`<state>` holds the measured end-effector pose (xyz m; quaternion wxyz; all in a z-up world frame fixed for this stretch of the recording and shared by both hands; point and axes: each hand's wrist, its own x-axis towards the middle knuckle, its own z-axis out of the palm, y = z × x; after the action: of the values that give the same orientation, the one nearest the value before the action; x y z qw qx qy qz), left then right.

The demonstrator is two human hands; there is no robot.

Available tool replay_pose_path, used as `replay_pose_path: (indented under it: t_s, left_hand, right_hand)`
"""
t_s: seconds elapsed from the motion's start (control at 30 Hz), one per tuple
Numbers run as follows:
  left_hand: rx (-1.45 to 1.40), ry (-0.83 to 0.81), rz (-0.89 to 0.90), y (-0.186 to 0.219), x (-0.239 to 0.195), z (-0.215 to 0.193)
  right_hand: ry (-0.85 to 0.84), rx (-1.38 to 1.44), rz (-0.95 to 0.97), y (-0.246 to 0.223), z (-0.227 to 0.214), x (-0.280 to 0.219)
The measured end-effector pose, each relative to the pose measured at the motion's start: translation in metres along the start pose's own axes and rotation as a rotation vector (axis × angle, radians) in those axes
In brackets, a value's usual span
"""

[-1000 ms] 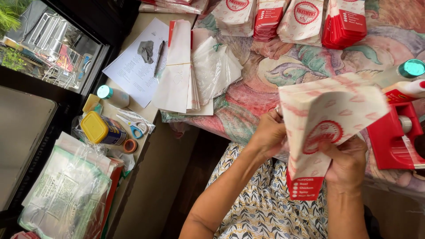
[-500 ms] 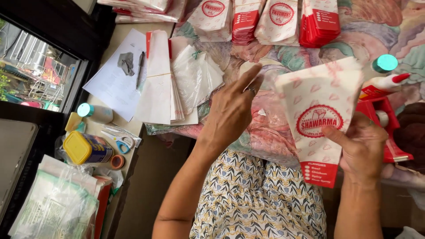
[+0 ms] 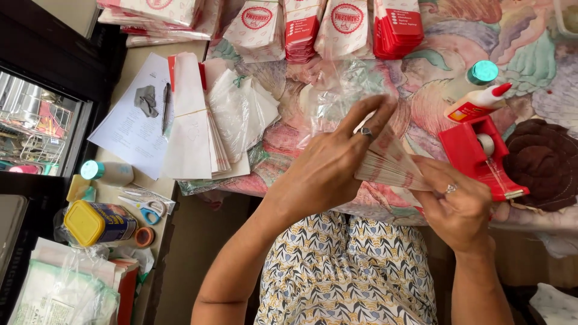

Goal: Sorting, folding, and stacking printed paper bags in a production environment.

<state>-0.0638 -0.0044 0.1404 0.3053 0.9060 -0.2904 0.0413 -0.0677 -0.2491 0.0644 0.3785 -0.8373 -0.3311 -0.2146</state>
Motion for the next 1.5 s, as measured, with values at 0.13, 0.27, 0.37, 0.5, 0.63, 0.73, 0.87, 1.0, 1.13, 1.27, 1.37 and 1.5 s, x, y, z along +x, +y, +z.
replay_pose_path:
  t_s: [0.13,0.27,0.37,0.5,0.63,0.73,0.87,1.0,1.13,1.27,1.37,1.5]
  left_hand:
    - [0.028,0.021,0.052,0.01,-0.008,0.008]
    - [0.091,0.139,0.196,0.016,-0.024,0.071]
    - [0.462,0.253,0.426,0.033,-0.026,0.101]
    - [0.388,0.339,0.454,0.016,-0.038,0.114]
    - [0.195,1.141,0.048,-0.018,-0.023,0.109]
    - [-0.907,0.711,-0.714,-0.018,-0.009,0.084]
    - [-1.014,0.721,-0.707,-0.017,-0.005,0.134]
    - [-1.081,0.562,-0.64,-0.016,-0.041,0.2]
    - [-0.86,0.171,-0.64,0.033,-0.054,0.142]
    - [-0.255,0.428,-0.483,0.03,-0.052,0.136]
    - [0.066,0.622,-0.083,0.031,-0.021,0.107]
    - [0.553,0.154,0.061,0.013,0.025,0.098]
  right_hand:
    - [-0.113,0.081,0.163,0.006,0.003,0.003]
    - [-0.118,0.071,0.419,0.026,0.02,-0.013]
    - [-0.122,0.282,0.703,0.016,0.035,-0.011]
    - [0.122,0.845,0.984,0.017,0.049,-0.017]
    - [0.313,0.808,1.004,-0.01,0.043,0.004]
    - [0.277,0.784,1.01,-0.013,0.06,-0.009]
    - [0.289,0.851,1.01,-0.007,0.074,-0.008]
    - [0.359,0.844,1.026,-0.003,0.07,-0.005]
    - [0.36,0.819,1.115,0.035,0.078,-0.025]
    - [0.352,0.821,1.097,0.027,0.068,-0.023]
    - [0.302,0.809,1.075,0.021,0.071,-0.021]
    - [0.217,0.797,1.025,0.018,0.072,-0.011]
